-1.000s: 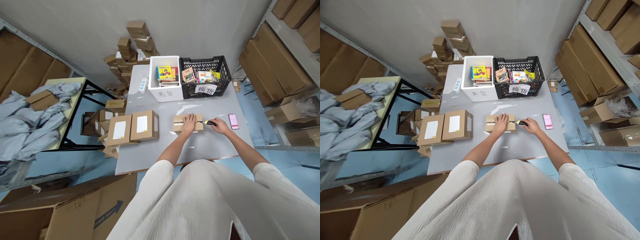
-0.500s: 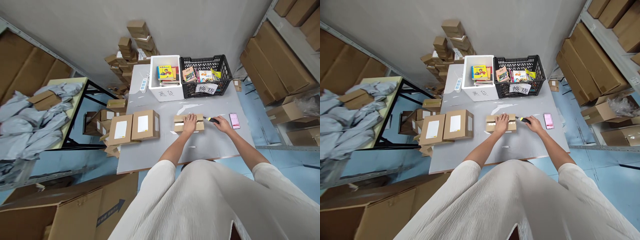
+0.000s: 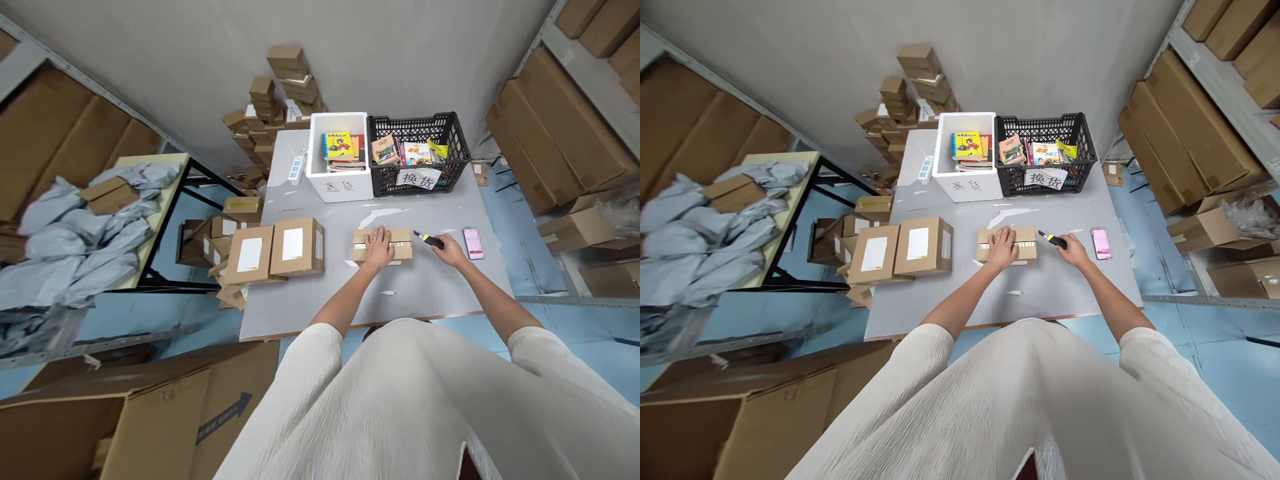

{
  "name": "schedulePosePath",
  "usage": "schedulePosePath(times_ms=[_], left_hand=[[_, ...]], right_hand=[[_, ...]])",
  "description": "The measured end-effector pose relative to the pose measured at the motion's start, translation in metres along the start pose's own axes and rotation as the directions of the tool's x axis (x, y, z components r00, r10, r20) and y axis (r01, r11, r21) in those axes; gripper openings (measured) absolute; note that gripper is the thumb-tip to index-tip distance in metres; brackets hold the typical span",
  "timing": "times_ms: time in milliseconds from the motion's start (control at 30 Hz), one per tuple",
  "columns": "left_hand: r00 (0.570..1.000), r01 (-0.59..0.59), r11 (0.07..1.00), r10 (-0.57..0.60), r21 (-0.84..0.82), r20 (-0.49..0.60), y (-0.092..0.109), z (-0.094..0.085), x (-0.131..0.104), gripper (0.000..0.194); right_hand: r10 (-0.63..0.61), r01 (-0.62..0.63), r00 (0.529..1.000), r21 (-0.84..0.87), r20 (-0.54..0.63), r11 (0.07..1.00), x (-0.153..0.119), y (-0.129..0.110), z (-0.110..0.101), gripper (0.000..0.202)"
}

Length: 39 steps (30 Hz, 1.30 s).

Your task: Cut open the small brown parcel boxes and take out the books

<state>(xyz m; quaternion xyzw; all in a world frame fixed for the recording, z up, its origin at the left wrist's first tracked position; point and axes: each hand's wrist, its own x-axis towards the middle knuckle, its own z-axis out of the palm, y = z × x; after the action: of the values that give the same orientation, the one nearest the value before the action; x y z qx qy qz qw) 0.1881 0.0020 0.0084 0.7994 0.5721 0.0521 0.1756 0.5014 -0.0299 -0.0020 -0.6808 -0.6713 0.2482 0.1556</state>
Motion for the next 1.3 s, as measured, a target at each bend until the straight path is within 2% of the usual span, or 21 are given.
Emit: schedulePosePath(times_ms=[133, 300, 400, 567, 700, 867, 1000, 1100, 1200, 1300], left_hand=[[0.999, 0.045, 0.999, -0.045, 0.004, -0.031, -0.024, -0.011, -0.021, 0.056], [0.993, 0.117, 0.993, -0.117, 0.008, -0.036, -0.047, -0.018, -0.044, 0.054], [0.988, 0.155, 0.988, -0.154, 0.015, -0.011, -0.054, -0.017, -0.054, 0.055], [0.990, 0.142, 0.989, -0.143, 0.026, 0.016, -0.060, -0.015, -0.062, 0.056], [0.988, 0.150, 0.988, -0.150, 0.026, 0.027, -0.063, -0.013, -0.063, 0.055], [0.987, 0.155, 0.987, -0.156, 0.036, 0.034, -0.065, -0.009, -0.064, 0.055], [0.986, 0.162, 0.986, -0.163, 0.024, 0.026, -0.063, -0.009, -0.064, 0.057], [0.985, 0.170, 0.985, -0.171, 0.016, 0.013, -0.061, -0.010, -0.063, 0.058], [0.986, 0.167, 0.986, -0.167, 0.014, 0.000, -0.059, -0.010, -0.062, 0.058], [0.984, 0.178, 0.984, -0.178, 0.011, -0.024, -0.059, -0.009, -0.061, 0.057]], right_hand=[[0.090, -0.087, 0.995, 0.057, -0.047, 0.995, -0.002, 0.005, 0.015, 0.039], [0.267, -0.265, 0.963, 0.036, -0.043, 0.963, -0.010, 0.015, 0.047, 0.038], [0.348, -0.347, 0.936, 0.016, -0.051, 0.938, -0.018, 0.025, 0.068, 0.039], [0.482, -0.480, 0.876, -0.082, 0.009, 0.873, -0.028, 0.034, 0.095, 0.038], [0.513, -0.511, 0.858, -0.101, -0.003, 0.854, -0.033, 0.036, 0.109, 0.039], [0.496, -0.496, 0.868, -0.087, -0.018, 0.864, -0.045, 0.047, 0.118, 0.041], [0.509, -0.507, 0.860, -0.103, -0.007, 0.856, -0.048, 0.045, 0.115, 0.044], [0.425, -0.427, 0.904, -0.024, -0.049, 0.904, -0.034, 0.028, 0.103, 0.043], [0.234, -0.218, 0.967, 0.149, -0.102, 0.965, -0.011, -0.002, 0.087, 0.048], [0.082, -0.057, 0.992, 0.230, -0.099, 0.971, 0.011, -0.036, 0.073, 0.055]])
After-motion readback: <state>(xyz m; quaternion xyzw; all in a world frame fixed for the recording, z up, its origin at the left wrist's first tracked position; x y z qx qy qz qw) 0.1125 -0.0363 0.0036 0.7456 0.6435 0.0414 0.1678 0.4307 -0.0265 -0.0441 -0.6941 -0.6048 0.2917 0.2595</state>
